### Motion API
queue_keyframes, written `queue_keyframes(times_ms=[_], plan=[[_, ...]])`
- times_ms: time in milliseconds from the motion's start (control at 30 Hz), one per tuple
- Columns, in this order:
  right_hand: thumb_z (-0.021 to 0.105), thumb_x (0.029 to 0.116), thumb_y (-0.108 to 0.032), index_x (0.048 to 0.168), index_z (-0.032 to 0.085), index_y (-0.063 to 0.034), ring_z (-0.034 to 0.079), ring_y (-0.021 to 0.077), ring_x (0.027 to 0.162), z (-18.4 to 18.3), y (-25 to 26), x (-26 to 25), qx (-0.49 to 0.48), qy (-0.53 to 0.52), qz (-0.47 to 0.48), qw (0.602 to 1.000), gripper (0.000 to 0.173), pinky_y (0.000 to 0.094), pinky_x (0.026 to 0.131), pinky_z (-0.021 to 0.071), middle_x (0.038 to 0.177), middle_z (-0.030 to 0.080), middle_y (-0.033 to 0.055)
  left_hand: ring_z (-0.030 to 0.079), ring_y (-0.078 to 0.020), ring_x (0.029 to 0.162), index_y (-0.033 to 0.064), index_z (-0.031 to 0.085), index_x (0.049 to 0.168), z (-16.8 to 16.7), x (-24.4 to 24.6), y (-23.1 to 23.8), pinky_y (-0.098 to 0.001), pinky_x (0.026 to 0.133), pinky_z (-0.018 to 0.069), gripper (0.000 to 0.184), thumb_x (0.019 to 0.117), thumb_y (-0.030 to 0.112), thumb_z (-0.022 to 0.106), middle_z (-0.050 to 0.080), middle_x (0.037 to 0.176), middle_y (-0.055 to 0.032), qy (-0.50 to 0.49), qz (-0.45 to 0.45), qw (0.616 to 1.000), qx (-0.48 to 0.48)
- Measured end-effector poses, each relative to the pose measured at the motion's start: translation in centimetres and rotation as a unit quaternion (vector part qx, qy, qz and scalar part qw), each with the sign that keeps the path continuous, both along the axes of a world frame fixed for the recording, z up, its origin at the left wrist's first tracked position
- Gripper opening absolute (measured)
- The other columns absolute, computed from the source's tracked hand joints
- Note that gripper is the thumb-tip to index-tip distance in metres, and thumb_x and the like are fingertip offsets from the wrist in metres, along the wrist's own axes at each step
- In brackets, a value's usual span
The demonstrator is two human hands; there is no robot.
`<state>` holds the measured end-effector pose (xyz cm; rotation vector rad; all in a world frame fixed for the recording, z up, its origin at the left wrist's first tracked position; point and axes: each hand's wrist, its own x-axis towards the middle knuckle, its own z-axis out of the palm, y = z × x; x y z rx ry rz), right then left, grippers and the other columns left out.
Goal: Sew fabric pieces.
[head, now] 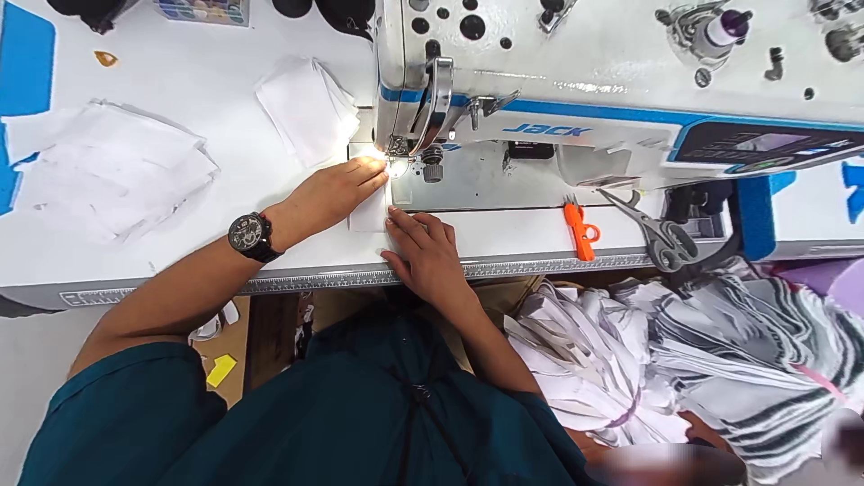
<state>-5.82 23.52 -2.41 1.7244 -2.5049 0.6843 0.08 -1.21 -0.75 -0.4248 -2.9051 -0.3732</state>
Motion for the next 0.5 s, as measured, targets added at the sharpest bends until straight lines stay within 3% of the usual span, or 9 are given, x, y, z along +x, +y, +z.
queue_keyframes(times_ms=[267, 500], plan=[[0.048, 0.1050, -0.050, 0.130, 0.070, -0.0167, 0.060, 0.0253, 0.122, 0.3, -0.4, -0.5, 0.002, 0.002, 0.009, 1.000, 0.047, 0.0447, 0.098, 0.0437, 0.145, 0.062, -0.0011, 0.057, -0.0326, 0.134, 0.0004, 0.064, 0.134, -0.2, 0.0, 0.2, -0.0444, 0.114, 0.0437, 0.039, 0.1004, -0.004, 0.045, 0.063, 0.138, -0.0185, -0.005, 0.008, 1.000, 0.023], [0.050, 0.1053, -0.048, 0.120, 0.075, -0.0168, 0.063, 0.0243, 0.116, 0.7, -1.3, -1.9, -0.005, 0.007, 0.032, 0.999, 0.043, 0.0424, 0.097, 0.0469, 0.134, 0.069, -0.0012, 0.059, -0.0342, 0.128, 0.0047, 0.069, 0.126, -0.2, -0.2, 0.2, -0.0490, 0.112, 0.0439, 0.031, 0.1066, 0.013, 0.046, 0.066, 0.131, -0.0169, 0.012, 0.000, 0.999, 0.040]])
